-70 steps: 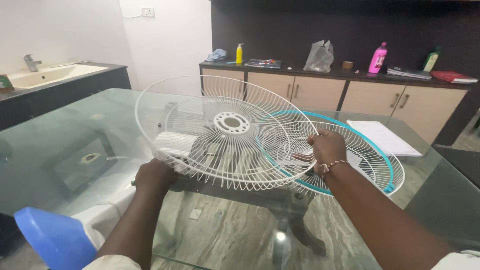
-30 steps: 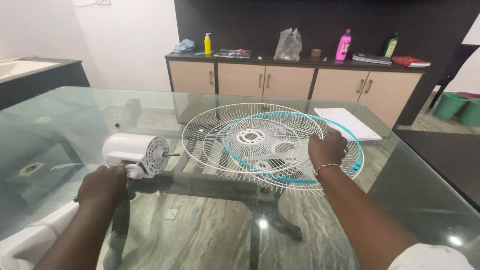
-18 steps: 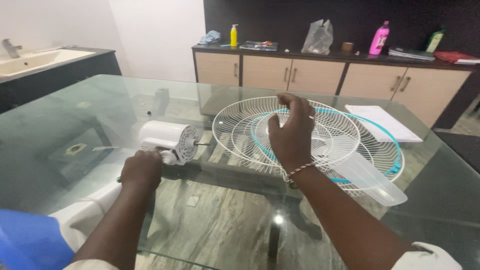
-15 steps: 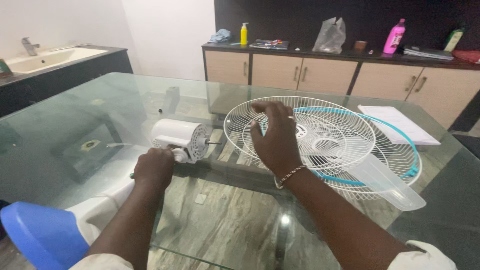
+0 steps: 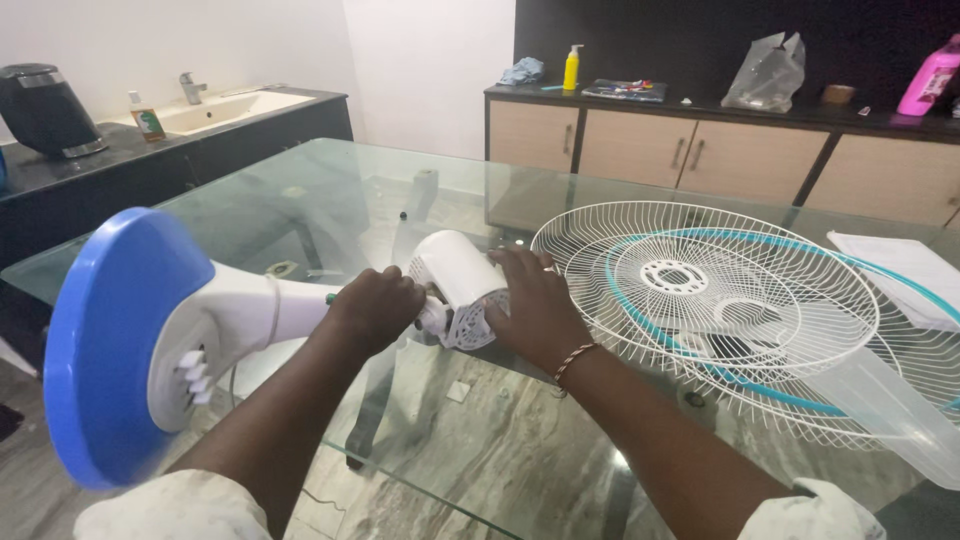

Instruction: The person disassembles a table fan on a glass table. They remove the front grille, unscrew the blade nut, remove the fan blades, and detach the motor housing from the stand using a screwdriver.

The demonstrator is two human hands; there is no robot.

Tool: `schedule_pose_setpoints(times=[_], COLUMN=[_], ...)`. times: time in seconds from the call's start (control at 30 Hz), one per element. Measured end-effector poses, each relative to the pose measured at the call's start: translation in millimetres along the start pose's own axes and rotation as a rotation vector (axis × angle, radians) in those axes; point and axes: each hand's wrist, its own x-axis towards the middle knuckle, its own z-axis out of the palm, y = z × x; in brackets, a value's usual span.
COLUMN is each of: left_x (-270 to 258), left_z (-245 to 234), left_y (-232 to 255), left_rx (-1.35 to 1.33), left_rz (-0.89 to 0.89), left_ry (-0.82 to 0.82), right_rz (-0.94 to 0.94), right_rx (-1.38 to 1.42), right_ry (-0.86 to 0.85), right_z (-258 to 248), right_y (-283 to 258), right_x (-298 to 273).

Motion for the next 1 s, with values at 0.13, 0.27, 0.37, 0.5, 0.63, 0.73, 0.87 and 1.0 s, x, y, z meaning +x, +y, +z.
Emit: schedule_pose_setpoints(times=[0.13, 0.27, 0.37, 0.5, 0.63, 0.73, 0.87, 1.0], left_x=[-8, -9, -3, 3, 3, 4, -1, -13], left_z=[0, 12, 17, 16, 23, 31, 34, 22], left_y=[-7, -9, -13, -16, -16, -14, -1, 17], left_rx=[-0.004, -0.086, -0.123, -0.135, -0.117, -0.113, -0.135, -0.429], left_rz=[0.104, 0.113, 0.121, 0.092, 0.082, 0.021, -0.122, -0.438], left_ry=[-0.043, -0.003, 0.007, -0.093, -0.013, 0.065, 0.128, 0.187], right_rz=[-0.017, 0.064, 0.044, 0.064, 0.071, 0.141, 0.149, 0.223], right_rx=[-0.026, -0.082, -0.05, -0.011, 0.108, 0.123, 0.2, 0.247], right_ry=[-0.009, -0.154, -0.171, -0.164, -0.122, -0.09, 0.038, 0.106], right_z=[5, 10, 16, 24, 25, 34, 47, 59], right_y=[6, 11, 12, 8, 9, 3, -5, -10], right_x=[-9, -15, -22, -29, -40, -44, -49, -53])
